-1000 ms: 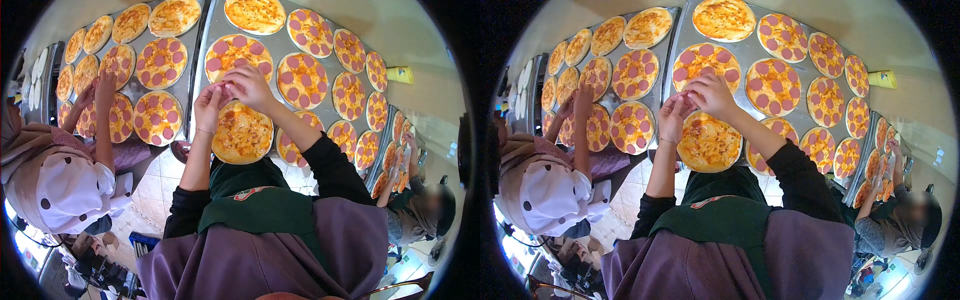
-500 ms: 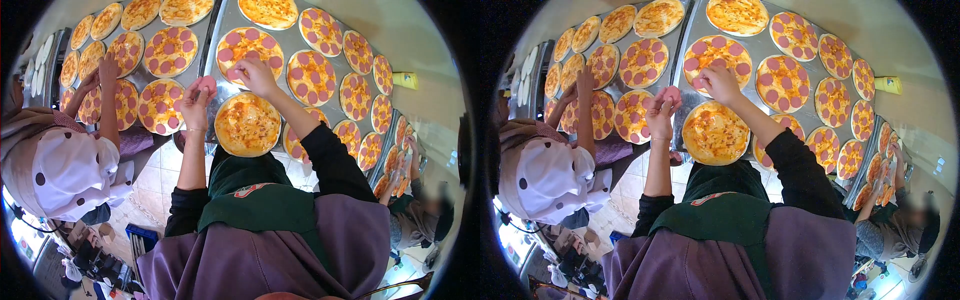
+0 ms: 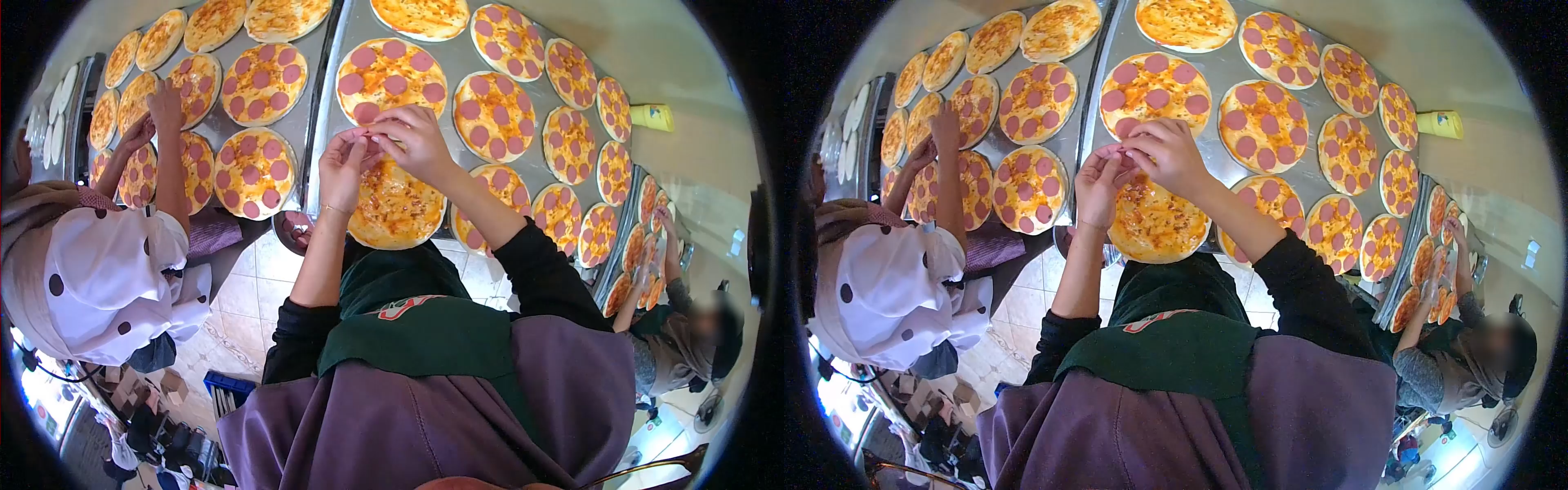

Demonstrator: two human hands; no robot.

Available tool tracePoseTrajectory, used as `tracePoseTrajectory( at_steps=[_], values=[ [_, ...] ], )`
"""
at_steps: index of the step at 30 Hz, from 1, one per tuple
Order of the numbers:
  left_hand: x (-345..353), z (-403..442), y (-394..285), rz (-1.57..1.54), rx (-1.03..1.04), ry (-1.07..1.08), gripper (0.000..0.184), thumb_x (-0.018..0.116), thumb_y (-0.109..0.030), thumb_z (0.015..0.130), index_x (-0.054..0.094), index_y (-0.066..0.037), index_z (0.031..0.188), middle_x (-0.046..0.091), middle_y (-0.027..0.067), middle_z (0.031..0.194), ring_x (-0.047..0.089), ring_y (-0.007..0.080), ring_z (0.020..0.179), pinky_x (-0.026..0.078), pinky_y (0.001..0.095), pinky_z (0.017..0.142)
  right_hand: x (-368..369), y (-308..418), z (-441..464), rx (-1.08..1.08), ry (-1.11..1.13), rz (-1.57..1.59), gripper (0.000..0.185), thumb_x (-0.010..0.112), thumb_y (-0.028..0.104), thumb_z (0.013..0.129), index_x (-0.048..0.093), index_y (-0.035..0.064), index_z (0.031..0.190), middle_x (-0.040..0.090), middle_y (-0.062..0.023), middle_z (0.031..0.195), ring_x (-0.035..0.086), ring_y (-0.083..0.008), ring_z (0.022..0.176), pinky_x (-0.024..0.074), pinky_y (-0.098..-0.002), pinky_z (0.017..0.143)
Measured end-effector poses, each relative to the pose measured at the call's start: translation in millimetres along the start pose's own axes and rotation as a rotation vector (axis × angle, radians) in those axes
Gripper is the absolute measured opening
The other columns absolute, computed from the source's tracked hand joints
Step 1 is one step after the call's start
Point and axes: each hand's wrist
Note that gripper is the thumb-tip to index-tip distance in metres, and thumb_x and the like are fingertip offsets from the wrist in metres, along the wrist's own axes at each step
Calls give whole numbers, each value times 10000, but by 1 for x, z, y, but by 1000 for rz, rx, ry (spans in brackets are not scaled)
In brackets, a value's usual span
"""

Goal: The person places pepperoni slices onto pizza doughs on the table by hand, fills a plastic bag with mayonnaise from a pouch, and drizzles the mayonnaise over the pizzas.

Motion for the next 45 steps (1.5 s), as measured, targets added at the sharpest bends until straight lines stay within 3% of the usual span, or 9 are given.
tracePoseTrajectory(
  at_steps=[4, 10, 14, 19, 23, 25, 34, 40, 45],
  values=[
    [7, 2, 12, -130, -47, -82, 142, 516, -53, 896, 517, 8, 1024, 599, 98, 950, 613, 177, 845, 540, 319, 765, -13, -4, -18, 31, -53, 26, 115, 665, 140, 731, 661, 112, 842, 610, -26, 914, 559, -191, 883, 375, -352, 812],
    [-5, 7, 13, -45, 61, -96, 209, 504, 42, 854, 503, -6, 1057, 586, 92, 958, 613, 189, 828, 555, 331, 732, -16, -44, -35, 547, -161, 171, 141, 654, 149, 782, 620, 25, 841, 616, -111, 730, 602, -234, 633, 458, -300, 540],
    [-6, 5, 7, 103, 90, -99, 257, 457, 49, 848, 500, -24, 1091, 571, 76, 963, 595, 164, 820, 554, 314, 691, -8, -62, -39, 602, -162, 189, 152, 664, 151, 763, 621, 41, 859, 612, -114, 732, 596, -238, 622, 460, -312, 550],
    [-6, 3, 6, 134, 89, -117, 281, 440, 45, 851, 492, -16, 1121, 557, 83, 1002, 582, 153, 808, 552, 301, 682, -9, -61, -43, 478, -171, -347, 217, 629, 138, 755, 608, 90, 965, 599, -30, 971, 544, -229, 852, 407, -394, 751],
    [-7, 0, 6, 131, 107, -131, 282, 461, 41, 861, 485, 16, 1141, 558, 97, 1007, 594, 169, 841, 553, 308, 724, -15, -63, -52, 283, -97, -374, 261, 614, 110, 735, 605, 124, 995, 575, 25, 1070, 497, -207, 947, 357, -395, 806],
    [-8, 0, 6, 114, 112, -134, 282, 471, 41, 863, 486, 27, 1144, 561, 102, 1001, 600, 177, 850, 555, 313, 737, -18, -53, -56, 208, 135, -462, 311, 605, 75, 699, 613, 152, 1000, 581, 49, 1074, 501, -189, 936, 361, -369, 795],
    [-7, -7, 7, 79, 131, -80, 276, 534, 62, 838, 512, 27, 1111, 576, 107, 968, 609, 179, 839, 563, 312, 746, 4, -30, -43, -20, 175, -395, 338, 569, 57, 683, 625, 129, 1008, 590, 50, 1067, 504, -179, 934, 364, -358, 787],
    [-12, -19, 13, 42, 125, -40, 139, 548, 47, 841, 523, 11, 973, 585, 108, 960, 622, 191, 822, 557, 303, 738, -1, 5, -35, 165, -16, -2, 262, 591, 103, 749, 631, 132, 1006, 601, 15, 1027, 522, -200, 938, 362, -361, 801],
    [-7, -38, 12, 68, 30, 17, 112, 522, -13, 879, 544, 14, 985, 601, 112, 964, 626, 195, 856, 542, 316, 762, -5, 30, -42, 72, -17, -45, 198, 621, 148, 767, 644, 141, 963, 615, 0, 981, 537, -211, 933, 356, -362, 819]
  ],
)
Point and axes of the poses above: each hand's wrist, its own z-axis towards the middle knuckle, its own x-axis out of the palm, y = z × x
